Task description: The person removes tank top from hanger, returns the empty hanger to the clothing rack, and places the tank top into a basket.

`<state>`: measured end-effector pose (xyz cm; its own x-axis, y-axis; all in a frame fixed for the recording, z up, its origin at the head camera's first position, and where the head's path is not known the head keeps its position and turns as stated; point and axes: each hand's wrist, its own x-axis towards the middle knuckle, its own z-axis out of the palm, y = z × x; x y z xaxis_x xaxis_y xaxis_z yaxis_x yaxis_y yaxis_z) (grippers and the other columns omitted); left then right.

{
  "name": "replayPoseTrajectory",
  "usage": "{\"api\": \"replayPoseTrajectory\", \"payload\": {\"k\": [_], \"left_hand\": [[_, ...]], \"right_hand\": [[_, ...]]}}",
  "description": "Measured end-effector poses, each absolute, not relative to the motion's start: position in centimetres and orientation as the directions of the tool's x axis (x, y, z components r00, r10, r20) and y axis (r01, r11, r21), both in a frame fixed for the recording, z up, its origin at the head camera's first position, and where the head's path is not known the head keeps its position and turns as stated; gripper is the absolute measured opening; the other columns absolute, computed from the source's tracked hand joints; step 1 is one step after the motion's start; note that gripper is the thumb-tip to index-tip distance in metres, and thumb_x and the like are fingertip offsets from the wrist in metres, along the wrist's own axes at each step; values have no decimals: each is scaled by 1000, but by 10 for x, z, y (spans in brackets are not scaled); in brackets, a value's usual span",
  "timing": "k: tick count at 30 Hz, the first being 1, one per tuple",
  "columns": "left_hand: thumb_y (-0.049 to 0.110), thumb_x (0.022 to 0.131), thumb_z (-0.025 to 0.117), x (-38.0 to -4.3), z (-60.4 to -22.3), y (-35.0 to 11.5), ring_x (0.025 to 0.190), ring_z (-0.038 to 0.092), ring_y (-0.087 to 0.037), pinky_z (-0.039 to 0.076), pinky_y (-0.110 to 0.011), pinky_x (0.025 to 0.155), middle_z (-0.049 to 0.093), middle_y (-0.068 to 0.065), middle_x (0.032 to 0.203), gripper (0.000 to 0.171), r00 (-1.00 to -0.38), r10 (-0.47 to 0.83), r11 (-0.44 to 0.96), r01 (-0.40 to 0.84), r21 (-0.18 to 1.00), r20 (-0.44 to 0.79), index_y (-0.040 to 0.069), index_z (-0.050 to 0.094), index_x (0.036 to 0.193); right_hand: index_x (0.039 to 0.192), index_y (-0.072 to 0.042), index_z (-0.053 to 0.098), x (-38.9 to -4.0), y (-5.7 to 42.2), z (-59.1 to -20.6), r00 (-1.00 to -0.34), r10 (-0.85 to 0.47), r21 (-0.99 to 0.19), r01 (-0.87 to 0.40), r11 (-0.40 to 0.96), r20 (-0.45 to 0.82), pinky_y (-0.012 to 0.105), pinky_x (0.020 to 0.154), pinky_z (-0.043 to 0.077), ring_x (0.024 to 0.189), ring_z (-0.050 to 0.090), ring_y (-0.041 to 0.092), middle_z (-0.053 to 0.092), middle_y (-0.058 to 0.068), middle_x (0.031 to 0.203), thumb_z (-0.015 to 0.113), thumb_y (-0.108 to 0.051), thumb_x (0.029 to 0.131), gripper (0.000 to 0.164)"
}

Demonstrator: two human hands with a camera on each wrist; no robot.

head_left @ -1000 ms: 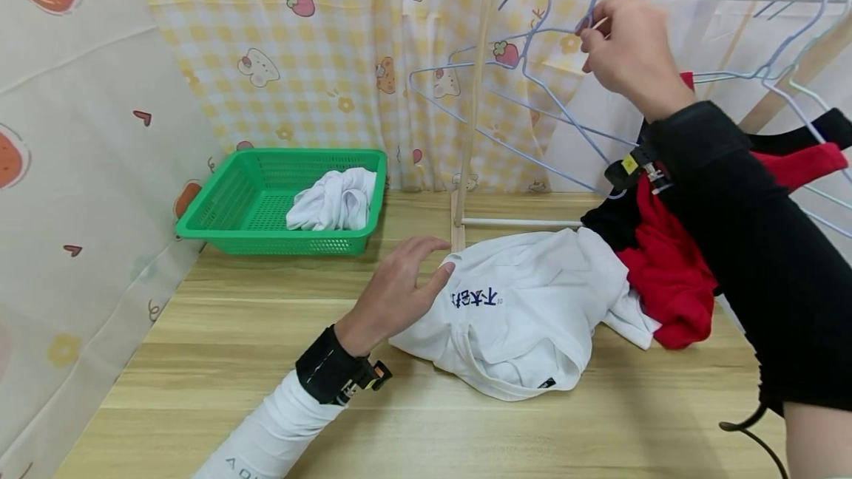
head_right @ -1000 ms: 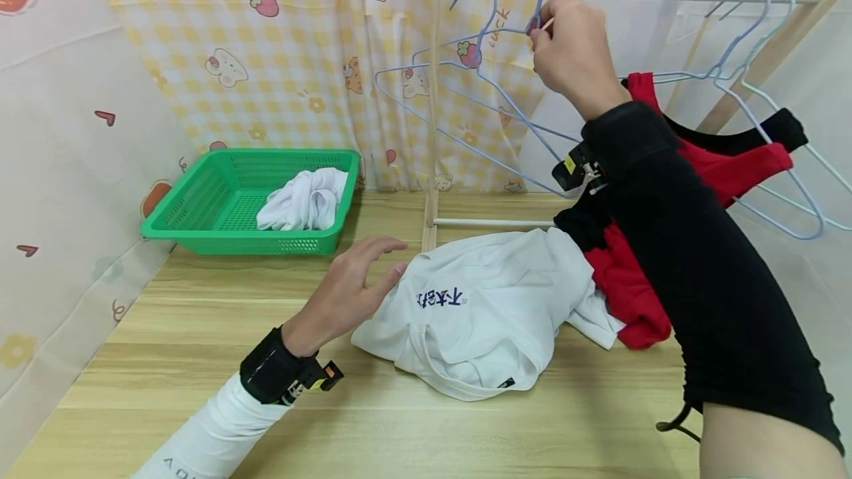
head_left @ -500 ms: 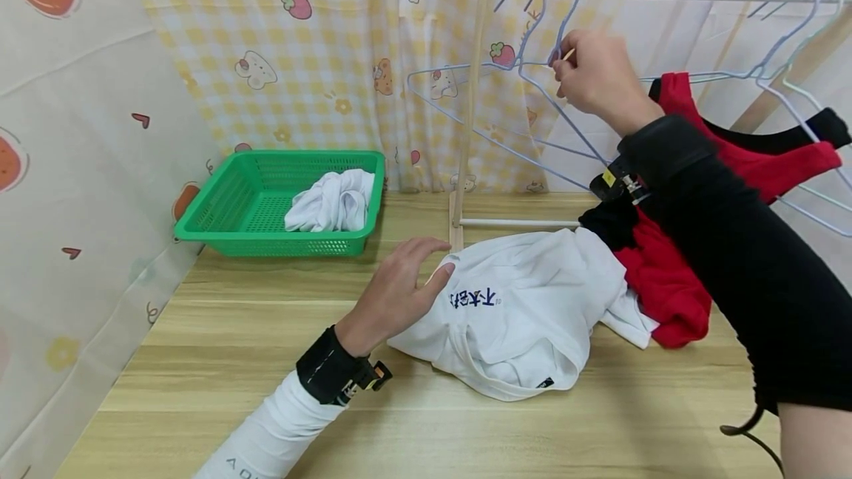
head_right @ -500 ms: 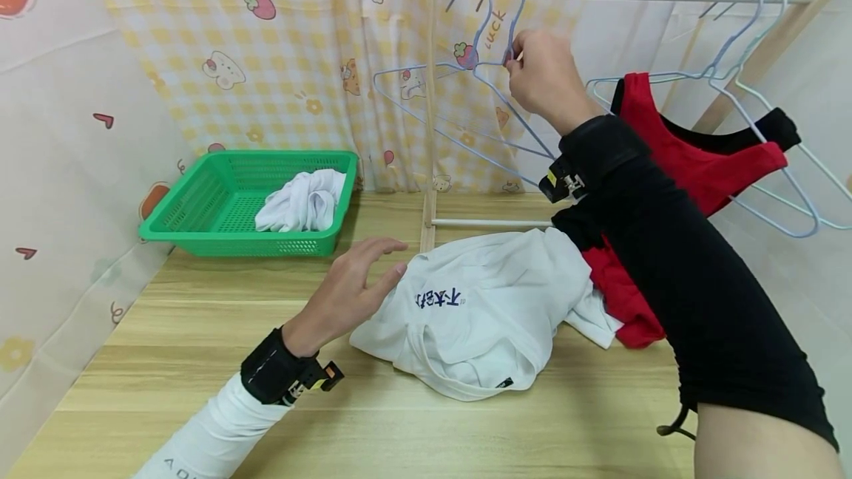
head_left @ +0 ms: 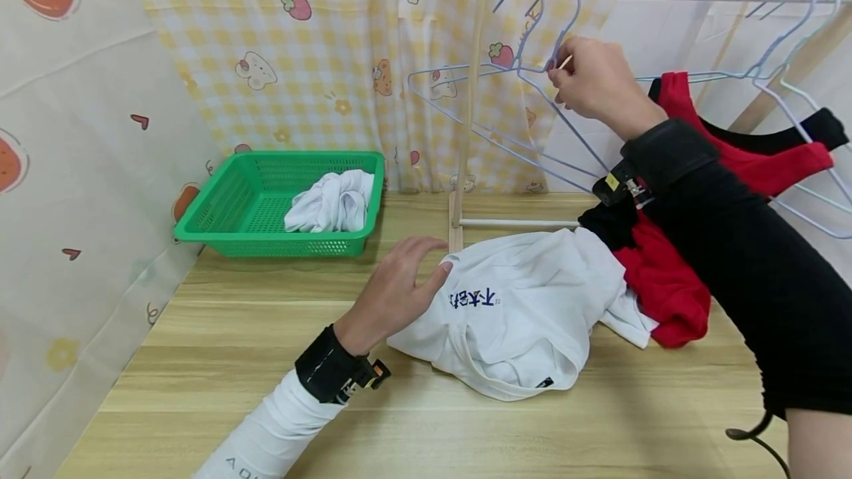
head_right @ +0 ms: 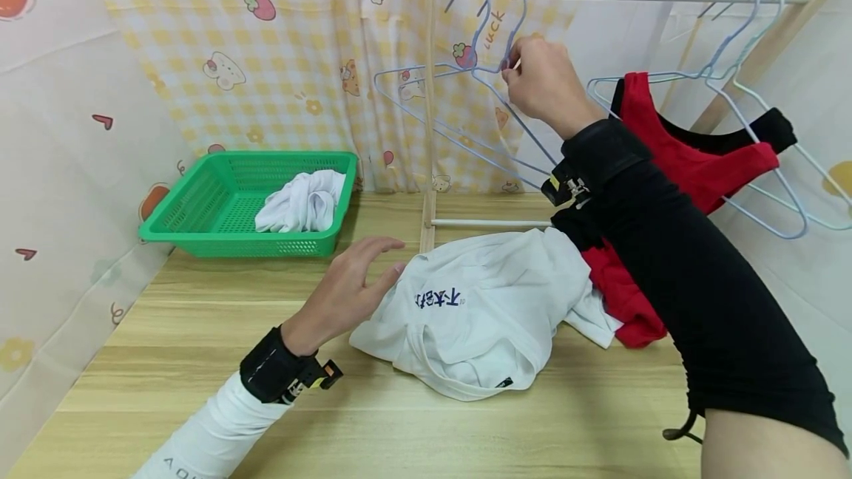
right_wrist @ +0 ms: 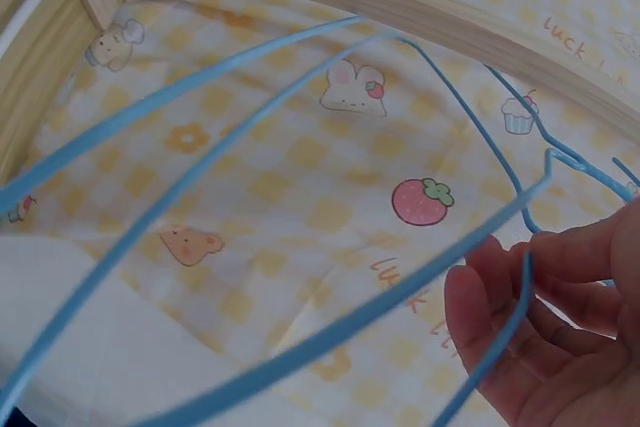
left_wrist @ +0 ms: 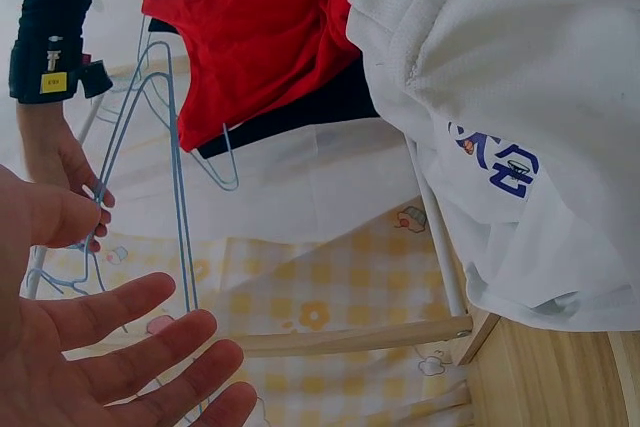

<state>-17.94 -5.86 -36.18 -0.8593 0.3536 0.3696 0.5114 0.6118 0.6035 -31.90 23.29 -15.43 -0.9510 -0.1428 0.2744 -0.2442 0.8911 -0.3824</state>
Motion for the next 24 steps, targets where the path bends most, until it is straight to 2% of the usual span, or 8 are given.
{"api": "replayPoseTrajectory", "payload": {"k": [2,8,14,19,24], "left_hand": [[34,110,61,-179,-361,-59,143,58,-31,49,-52,118,65,-12,147,42,-861,355,617,509,601,364,8,66,144],[32,111,62,-182,-359,-61,144,56,-32,48,-51,120,64,-14,148,42,-861,355,623,508,595,364,7,65,145],[29,111,62,-184,-354,-65,144,56,-33,48,-51,120,64,-16,149,43,-850,348,631,524,572,395,3,63,145],[30,111,60,-185,-348,-67,144,56,-34,48,-54,119,63,-16,149,44,-845,342,637,530,560,410,4,61,147],[31,111,59,-187,-342,-67,145,54,-39,47,-58,118,60,-19,153,48,-833,334,648,543,534,441,1,59,149]], "right_hand": [[140,5,60,-317,234,-151,-953,-140,-370,-236,898,267,13,64,45,100,70,33,69,28,130,50,-20,114,37],[145,5,57,-304,236,-141,-952,-130,-332,-221,917,277,36,80,43,118,59,41,61,30,143,47,-24,115,43],[151,3,54,-281,229,-131,-921,-142,-292,-256,921,362,43,88,45,130,57,44,57,29,152,45,-28,115,48],[158,-1,50,-255,221,-131,-861,-181,-253,-330,909,476,56,99,50,140,54,44,52,24,160,48,-30,114,52],[155,-2,55,-230,215,-145,-753,-250,-197,-449,871,609,61,103,49,136,58,43,59,21,155,57,-30,111,52]]}}
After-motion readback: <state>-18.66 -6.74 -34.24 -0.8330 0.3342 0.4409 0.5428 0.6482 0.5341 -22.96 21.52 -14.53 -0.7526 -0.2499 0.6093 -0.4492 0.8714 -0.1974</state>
